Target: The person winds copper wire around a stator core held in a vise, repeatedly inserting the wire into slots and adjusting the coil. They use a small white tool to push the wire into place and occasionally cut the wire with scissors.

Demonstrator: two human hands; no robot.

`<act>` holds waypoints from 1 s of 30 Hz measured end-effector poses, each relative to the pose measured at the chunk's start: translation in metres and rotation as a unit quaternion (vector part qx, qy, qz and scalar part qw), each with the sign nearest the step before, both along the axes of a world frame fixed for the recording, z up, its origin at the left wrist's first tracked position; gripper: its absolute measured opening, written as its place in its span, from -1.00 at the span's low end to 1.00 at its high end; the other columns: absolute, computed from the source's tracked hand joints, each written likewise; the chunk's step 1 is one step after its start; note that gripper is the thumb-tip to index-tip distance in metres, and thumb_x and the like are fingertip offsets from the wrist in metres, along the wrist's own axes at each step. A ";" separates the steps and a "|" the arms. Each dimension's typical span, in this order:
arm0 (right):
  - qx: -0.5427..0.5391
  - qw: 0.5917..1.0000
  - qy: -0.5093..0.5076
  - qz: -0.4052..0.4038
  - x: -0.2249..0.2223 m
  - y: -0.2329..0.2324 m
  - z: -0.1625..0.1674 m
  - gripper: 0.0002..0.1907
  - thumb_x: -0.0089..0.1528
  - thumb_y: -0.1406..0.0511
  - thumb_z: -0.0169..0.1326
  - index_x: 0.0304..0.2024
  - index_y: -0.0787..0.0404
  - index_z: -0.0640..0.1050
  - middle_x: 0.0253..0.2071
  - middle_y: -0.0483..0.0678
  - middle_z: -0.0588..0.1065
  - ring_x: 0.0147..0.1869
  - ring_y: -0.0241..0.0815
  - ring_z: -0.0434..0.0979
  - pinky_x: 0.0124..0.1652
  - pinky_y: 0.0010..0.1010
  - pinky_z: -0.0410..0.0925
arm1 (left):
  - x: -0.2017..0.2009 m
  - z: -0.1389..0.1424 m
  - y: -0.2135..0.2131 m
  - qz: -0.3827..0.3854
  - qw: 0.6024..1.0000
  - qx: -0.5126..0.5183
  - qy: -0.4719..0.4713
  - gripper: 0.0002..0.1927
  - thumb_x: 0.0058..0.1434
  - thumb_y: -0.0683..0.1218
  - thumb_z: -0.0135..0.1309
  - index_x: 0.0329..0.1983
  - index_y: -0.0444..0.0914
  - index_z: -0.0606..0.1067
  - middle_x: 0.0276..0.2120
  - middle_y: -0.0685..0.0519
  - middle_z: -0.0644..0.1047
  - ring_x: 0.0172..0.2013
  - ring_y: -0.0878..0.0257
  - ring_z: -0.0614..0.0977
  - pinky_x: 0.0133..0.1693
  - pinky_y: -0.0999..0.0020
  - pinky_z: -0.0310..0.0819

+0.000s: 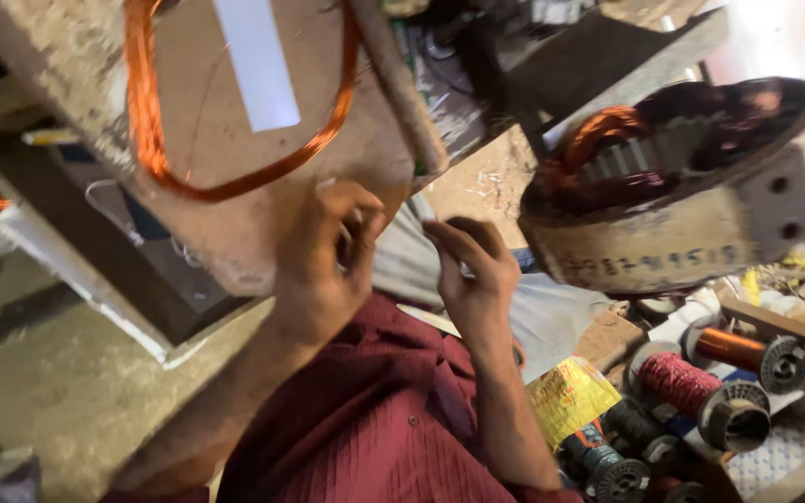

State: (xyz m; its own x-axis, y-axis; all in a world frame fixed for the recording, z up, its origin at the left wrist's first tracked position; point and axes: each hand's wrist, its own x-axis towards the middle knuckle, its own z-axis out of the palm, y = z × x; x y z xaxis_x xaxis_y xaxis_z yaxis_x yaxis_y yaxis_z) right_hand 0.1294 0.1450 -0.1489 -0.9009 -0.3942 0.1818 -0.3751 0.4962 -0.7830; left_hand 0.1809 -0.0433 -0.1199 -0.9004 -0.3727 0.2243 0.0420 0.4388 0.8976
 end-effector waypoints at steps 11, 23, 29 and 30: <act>-0.316 0.865 -0.275 -0.276 0.066 0.105 -0.002 -0.79 0.17 0.53 0.20 -0.12 0.38 0.60 -0.16 -0.02 0.67 -0.19 -0.30 0.65 -0.16 -0.48 0.52 | -0.019 -0.010 0.099 -0.272 0.881 0.353 -0.158 -0.83 0.22 -0.29 0.27 -0.12 -0.32 0.62 -0.33 0.06 0.62 -0.33 0.39 0.62 -0.29 0.47 0.53; -0.298 0.926 -0.167 -0.160 0.052 0.073 0.026 -0.83 0.19 0.56 0.26 -0.17 0.32 0.68 -0.15 0.02 0.64 -0.04 -0.22 0.64 -0.03 -0.42 0.49 | -0.003 -0.003 0.092 -0.204 0.967 0.150 0.023 -0.78 0.25 -0.43 0.11 -0.10 -0.34 0.60 -0.22 -0.01 0.60 -0.25 0.31 0.65 -0.20 0.45 0.58; -0.256 0.945 -0.151 -0.139 0.050 0.080 0.039 -0.73 0.20 0.49 0.29 -0.04 0.22 0.68 -0.13 -0.05 0.60 -0.08 -0.29 0.61 -0.09 -0.50 0.50 | -0.002 0.000 0.088 -0.187 0.948 0.248 -0.070 -0.81 0.28 -0.43 0.07 -0.11 -0.40 0.60 -0.23 -0.02 0.57 -0.40 0.38 0.60 -0.40 0.53 0.46; -0.265 0.942 -0.154 -0.136 0.050 0.080 0.040 -0.73 0.21 0.50 0.29 -0.04 0.23 0.68 -0.13 -0.04 0.60 -0.07 -0.29 0.61 -0.08 -0.50 0.50 | -0.001 0.000 0.088 -0.187 0.948 0.250 -0.063 -0.82 0.28 -0.42 0.07 -0.12 -0.40 0.60 -0.22 -0.02 0.58 -0.41 0.38 0.62 -0.42 0.54 0.48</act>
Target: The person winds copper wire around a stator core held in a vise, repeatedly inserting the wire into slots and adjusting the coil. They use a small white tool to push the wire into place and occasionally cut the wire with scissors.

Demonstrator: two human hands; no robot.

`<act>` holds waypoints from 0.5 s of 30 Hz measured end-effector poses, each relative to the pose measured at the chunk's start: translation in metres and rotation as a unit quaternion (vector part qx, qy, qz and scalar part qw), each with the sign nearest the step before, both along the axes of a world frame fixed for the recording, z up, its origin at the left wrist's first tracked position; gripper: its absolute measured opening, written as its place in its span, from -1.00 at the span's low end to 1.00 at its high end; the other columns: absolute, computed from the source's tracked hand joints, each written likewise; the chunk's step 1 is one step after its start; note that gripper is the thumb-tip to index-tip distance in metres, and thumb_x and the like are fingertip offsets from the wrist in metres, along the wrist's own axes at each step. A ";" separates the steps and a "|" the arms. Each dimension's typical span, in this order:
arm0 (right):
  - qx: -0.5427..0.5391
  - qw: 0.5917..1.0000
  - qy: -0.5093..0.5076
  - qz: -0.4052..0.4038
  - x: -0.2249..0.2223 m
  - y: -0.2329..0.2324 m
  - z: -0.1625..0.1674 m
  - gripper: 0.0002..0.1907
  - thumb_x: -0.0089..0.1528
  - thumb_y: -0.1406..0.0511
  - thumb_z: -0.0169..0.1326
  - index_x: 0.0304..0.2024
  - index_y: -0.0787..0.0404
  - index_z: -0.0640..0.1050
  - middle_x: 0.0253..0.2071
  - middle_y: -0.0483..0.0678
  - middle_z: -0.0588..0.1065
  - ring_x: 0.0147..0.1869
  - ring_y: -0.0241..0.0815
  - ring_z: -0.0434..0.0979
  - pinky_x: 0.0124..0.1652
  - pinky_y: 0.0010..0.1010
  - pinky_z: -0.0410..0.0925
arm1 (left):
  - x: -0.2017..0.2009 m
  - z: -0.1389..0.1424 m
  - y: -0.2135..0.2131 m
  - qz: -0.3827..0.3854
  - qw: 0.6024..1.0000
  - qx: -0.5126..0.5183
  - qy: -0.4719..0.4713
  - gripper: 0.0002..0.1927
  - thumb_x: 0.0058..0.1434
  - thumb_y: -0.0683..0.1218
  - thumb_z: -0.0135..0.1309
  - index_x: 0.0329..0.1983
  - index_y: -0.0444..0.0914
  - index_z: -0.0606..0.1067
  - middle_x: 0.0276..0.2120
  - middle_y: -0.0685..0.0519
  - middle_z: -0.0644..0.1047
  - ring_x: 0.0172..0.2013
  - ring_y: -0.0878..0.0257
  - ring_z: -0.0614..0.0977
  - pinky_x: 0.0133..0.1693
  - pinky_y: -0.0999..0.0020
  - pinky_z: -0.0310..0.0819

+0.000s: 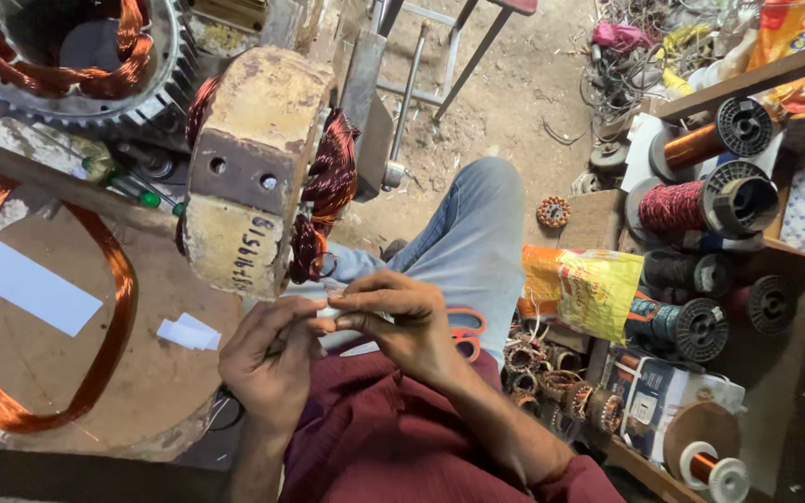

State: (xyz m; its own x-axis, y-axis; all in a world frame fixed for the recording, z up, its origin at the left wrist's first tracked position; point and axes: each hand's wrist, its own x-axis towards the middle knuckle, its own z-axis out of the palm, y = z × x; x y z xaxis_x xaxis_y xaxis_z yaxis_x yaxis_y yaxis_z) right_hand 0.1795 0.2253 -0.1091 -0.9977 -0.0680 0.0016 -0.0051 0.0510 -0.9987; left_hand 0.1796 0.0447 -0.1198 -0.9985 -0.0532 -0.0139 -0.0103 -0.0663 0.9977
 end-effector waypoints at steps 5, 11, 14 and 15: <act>0.029 0.999 0.024 0.001 -0.003 -0.010 0.002 -0.73 0.22 0.55 0.24 -0.06 0.21 0.68 -0.16 -0.05 0.62 -0.11 -0.29 0.64 -0.13 -0.51 0.51 | 0.001 0.001 0.001 0.004 0.993 -0.070 0.093 -0.81 0.30 -0.44 0.03 -0.11 -0.41 0.58 -0.19 -0.03 0.58 -0.33 0.33 0.63 -0.33 0.50 0.55; 0.056 0.992 0.102 0.056 -0.013 0.007 0.033 -0.67 0.26 0.62 0.02 -0.07 0.25 0.68 -0.10 0.01 0.58 -0.06 -0.21 0.64 -0.09 -0.47 0.51 | -0.028 0.032 -0.031 -0.066 0.974 -0.113 0.186 -0.79 0.24 -0.42 0.08 -0.11 -0.39 0.56 -0.22 -0.08 0.60 -0.24 0.21 0.67 -0.20 0.35 0.62; 0.103 0.974 0.194 -0.054 -0.033 0.023 0.051 -0.75 0.23 0.56 0.16 -0.08 0.25 0.65 -0.06 0.05 0.54 -0.02 -0.18 0.60 -0.06 -0.44 0.54 | -0.064 0.059 -0.054 -0.005 0.979 -0.070 0.191 -0.91 0.40 -0.33 0.12 -0.10 -0.33 0.55 -0.28 -0.03 0.61 -0.40 0.32 0.61 -0.36 0.42 0.52; 0.132 0.959 0.224 -0.112 -0.040 0.024 0.055 -0.77 0.25 0.52 0.28 -0.06 0.24 0.65 -0.07 0.02 0.54 -0.03 -0.21 0.61 -0.05 -0.45 0.55 | -0.079 0.066 -0.060 0.021 0.984 -0.063 0.167 -0.96 0.44 -0.29 0.14 -0.09 -0.31 0.54 -0.29 0.00 0.61 -0.45 0.38 0.60 -0.42 0.47 0.49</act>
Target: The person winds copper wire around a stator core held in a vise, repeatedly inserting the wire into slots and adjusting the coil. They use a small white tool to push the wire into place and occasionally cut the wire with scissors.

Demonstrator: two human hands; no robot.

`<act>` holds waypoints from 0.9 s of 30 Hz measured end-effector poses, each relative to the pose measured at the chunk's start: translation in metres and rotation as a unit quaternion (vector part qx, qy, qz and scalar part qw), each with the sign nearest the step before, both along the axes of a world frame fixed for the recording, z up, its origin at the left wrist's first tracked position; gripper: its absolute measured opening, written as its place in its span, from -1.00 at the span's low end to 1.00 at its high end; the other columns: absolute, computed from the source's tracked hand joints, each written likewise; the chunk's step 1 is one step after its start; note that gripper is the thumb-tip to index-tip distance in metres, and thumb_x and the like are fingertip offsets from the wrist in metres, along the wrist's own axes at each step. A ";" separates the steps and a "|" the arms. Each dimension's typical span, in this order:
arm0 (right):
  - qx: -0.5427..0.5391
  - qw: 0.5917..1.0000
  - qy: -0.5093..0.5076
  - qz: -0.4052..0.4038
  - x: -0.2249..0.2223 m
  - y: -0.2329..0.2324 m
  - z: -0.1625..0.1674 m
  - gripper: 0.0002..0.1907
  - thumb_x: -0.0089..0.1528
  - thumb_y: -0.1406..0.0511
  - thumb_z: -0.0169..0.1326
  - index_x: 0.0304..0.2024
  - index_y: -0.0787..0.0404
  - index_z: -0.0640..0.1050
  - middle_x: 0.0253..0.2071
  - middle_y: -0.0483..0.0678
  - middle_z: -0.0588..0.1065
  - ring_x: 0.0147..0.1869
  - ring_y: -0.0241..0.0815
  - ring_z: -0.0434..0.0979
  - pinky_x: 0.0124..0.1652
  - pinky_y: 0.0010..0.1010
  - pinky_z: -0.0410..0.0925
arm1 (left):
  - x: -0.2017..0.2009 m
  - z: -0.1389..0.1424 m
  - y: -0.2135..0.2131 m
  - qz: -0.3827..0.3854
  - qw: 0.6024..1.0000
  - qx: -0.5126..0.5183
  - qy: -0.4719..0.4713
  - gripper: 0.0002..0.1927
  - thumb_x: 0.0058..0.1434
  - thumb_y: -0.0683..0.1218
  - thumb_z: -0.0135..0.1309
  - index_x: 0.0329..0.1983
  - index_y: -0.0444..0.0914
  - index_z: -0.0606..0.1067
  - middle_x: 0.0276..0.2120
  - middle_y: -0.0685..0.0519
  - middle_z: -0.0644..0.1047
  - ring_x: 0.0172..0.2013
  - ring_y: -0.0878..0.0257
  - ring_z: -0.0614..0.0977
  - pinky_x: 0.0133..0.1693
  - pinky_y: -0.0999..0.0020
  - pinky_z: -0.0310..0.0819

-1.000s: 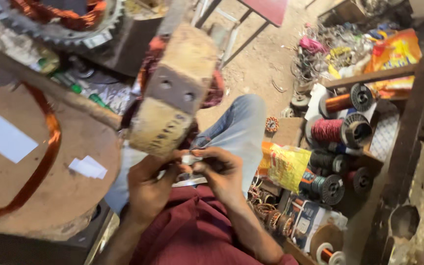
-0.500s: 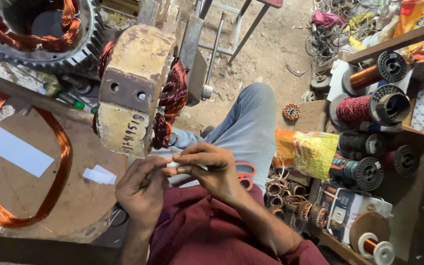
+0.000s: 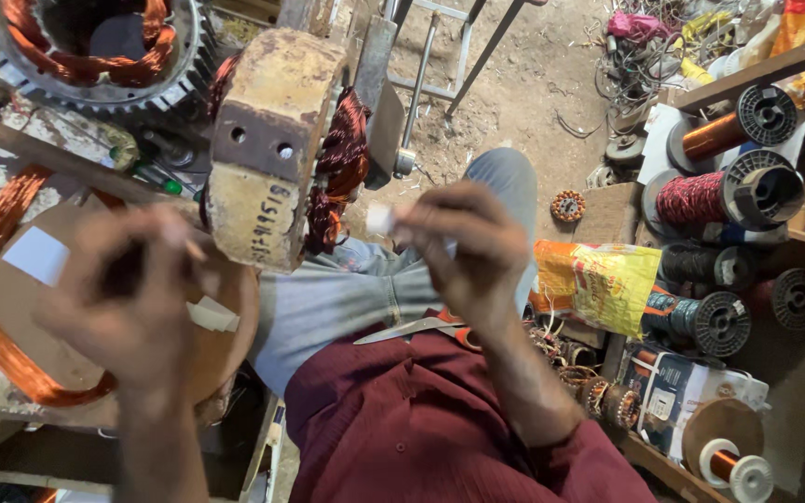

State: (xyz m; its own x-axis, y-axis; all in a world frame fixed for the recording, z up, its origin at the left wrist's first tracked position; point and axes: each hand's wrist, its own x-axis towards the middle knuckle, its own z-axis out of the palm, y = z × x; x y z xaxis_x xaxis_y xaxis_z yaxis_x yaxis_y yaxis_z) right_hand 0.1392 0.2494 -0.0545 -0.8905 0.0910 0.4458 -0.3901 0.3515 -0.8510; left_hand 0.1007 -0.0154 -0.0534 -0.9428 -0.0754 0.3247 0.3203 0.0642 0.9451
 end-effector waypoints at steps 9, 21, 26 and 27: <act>0.098 0.988 0.033 -0.118 -0.036 -0.036 0.015 -0.78 0.25 0.50 0.32 -0.05 0.26 0.66 -0.10 -0.02 0.57 -0.06 -0.27 0.63 -0.10 -0.50 0.52 | -0.078 0.012 0.020 -0.109 0.992 -0.039 -0.053 -0.72 0.26 -0.22 0.29 -0.01 -0.32 0.50 -0.17 0.16 0.58 -0.21 0.51 0.57 -0.12 0.63 0.51; 0.054 0.998 -0.028 -0.035 -0.054 -0.020 0.019 -0.77 0.25 0.49 0.27 -0.03 0.30 0.65 -0.03 -0.01 0.55 -0.10 -0.32 0.61 -0.11 -0.51 0.49 | -0.084 -0.007 0.022 -0.085 0.993 0.014 -0.077 -0.73 0.30 -0.25 0.40 0.02 -0.38 0.63 -0.19 0.07 0.67 -0.21 0.44 0.65 -0.12 0.55 0.56; 0.071 0.995 0.002 -0.072 -0.050 -0.030 0.011 -0.77 0.27 0.51 0.27 -0.02 0.27 0.65 -0.06 -0.04 0.56 -0.12 -0.34 0.60 -0.13 -0.54 0.47 | -0.080 0.003 0.026 -0.097 0.993 0.015 -0.066 -0.75 0.29 -0.24 0.38 0.00 -0.38 0.63 -0.22 0.09 0.67 -0.26 0.45 0.64 -0.13 0.54 0.56; 0.088 0.994 0.008 -0.071 -0.050 -0.030 0.010 -0.76 0.27 0.52 0.26 -0.01 0.29 0.65 -0.06 -0.04 0.56 -0.15 -0.33 0.59 -0.16 -0.55 0.45 | -0.079 0.006 0.026 -0.095 0.992 0.023 -0.076 -0.76 0.24 -0.23 0.36 -0.06 -0.37 0.62 -0.25 0.11 0.66 -0.28 0.47 0.64 -0.15 0.56 0.56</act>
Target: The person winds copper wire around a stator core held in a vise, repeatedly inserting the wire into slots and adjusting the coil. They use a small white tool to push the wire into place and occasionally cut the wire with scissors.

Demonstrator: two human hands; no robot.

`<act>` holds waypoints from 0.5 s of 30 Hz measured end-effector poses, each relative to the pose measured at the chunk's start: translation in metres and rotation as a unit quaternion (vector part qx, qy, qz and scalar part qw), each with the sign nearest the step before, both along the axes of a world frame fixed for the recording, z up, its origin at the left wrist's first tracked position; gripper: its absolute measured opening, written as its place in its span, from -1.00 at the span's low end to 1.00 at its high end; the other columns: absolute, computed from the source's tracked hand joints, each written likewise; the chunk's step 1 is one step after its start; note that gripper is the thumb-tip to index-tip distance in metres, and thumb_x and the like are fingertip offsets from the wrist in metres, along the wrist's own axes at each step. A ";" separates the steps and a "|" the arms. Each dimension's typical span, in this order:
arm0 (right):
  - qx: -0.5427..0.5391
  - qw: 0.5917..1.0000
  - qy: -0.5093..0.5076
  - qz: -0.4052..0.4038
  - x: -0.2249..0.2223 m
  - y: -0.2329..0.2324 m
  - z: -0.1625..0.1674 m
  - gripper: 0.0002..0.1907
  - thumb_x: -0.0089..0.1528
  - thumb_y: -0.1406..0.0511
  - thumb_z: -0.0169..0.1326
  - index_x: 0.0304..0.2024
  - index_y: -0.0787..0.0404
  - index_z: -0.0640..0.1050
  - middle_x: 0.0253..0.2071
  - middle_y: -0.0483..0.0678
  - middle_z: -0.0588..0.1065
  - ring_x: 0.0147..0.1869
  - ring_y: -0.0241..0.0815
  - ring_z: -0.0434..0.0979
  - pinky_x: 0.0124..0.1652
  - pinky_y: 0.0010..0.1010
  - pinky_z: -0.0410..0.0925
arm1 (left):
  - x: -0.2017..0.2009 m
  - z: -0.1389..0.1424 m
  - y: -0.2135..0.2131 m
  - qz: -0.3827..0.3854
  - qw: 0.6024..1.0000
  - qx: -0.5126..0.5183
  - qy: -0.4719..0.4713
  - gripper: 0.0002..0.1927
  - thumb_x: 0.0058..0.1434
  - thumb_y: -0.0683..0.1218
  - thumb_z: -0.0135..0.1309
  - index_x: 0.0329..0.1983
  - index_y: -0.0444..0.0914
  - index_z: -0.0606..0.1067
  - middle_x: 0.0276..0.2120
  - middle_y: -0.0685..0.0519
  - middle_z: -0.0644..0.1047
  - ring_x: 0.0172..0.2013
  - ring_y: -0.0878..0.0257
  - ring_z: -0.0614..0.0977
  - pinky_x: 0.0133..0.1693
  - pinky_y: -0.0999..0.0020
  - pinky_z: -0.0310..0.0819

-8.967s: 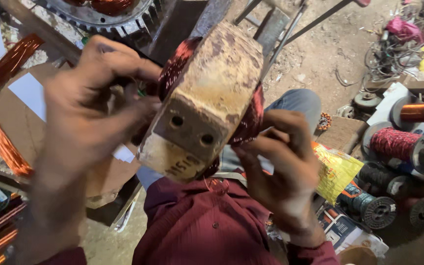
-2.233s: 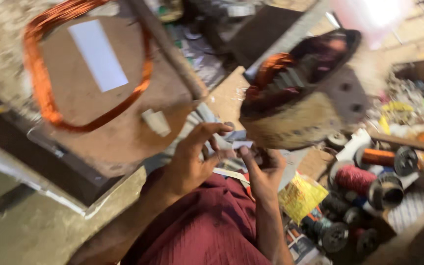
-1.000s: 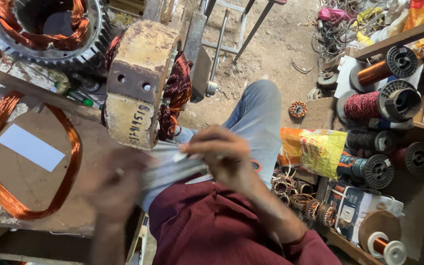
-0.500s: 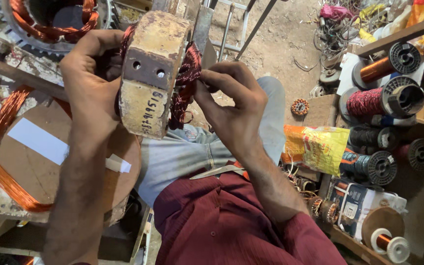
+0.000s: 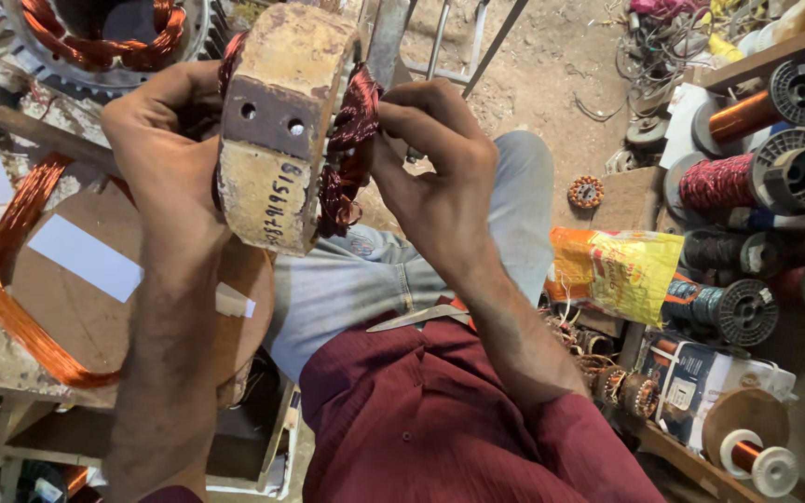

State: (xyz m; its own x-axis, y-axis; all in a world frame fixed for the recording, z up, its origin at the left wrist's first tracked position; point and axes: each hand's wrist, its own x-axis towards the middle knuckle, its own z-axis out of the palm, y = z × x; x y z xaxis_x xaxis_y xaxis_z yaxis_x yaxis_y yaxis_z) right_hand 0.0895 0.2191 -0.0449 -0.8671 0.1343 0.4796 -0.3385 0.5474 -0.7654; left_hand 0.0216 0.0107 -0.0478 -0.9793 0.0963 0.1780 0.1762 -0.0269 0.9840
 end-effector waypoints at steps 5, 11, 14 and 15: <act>-0.150 0.985 -0.040 0.081 -0.006 0.015 -0.003 -0.84 0.34 0.50 0.23 -0.02 0.37 0.62 -0.07 -0.02 0.56 -0.08 -0.31 0.64 -0.11 -0.51 0.55 | 0.003 0.005 0.000 -0.032 0.999 0.004 0.038 -0.81 0.40 -0.24 0.38 -0.03 -0.41 0.62 -0.24 0.08 0.65 -0.27 0.47 0.63 -0.15 0.56 0.55; -0.312 0.921 -0.188 0.140 -0.034 0.030 -0.006 -0.88 0.27 0.48 0.30 -0.24 0.36 0.57 -0.34 -0.06 0.60 -0.28 -0.32 0.66 -0.28 -0.49 0.57 | 0.007 -0.007 0.000 0.007 0.997 -0.008 0.080 -0.80 0.32 -0.24 0.29 -0.03 -0.37 0.58 -0.21 0.10 0.62 -0.26 0.45 0.62 -0.16 0.54 0.55; -0.234 0.943 -0.181 0.149 -0.041 0.034 -0.006 -0.80 0.25 0.48 0.32 -0.32 0.32 0.50 -0.40 -0.10 0.57 -0.34 -0.39 0.61 -0.36 -0.55 0.49 | 0.009 -0.010 0.004 0.046 0.994 -0.010 0.100 -0.84 0.38 -0.26 0.22 -0.02 -0.41 0.55 -0.21 0.08 0.61 -0.20 0.40 0.63 -0.14 0.51 0.52; -0.201 0.952 -0.175 0.152 -0.041 0.035 -0.007 -0.77 0.24 0.47 0.33 -0.34 0.31 0.47 -0.41 -0.12 0.56 -0.36 -0.41 0.59 -0.40 -0.58 0.46 | 0.010 -0.008 0.005 0.050 0.995 -0.009 0.090 -0.87 0.44 -0.27 0.20 0.00 -0.42 0.55 -0.20 0.06 0.61 -0.20 0.39 0.62 -0.13 0.52 0.49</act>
State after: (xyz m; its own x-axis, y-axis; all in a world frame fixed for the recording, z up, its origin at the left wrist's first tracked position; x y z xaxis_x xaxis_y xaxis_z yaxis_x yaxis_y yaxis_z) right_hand 0.0483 0.2540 -0.0516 -0.9924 -0.0378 0.1172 -0.1206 0.1045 -0.9872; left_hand 0.0315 0.0156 -0.0563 -0.9365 0.0053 0.3507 0.3507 0.0172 0.9363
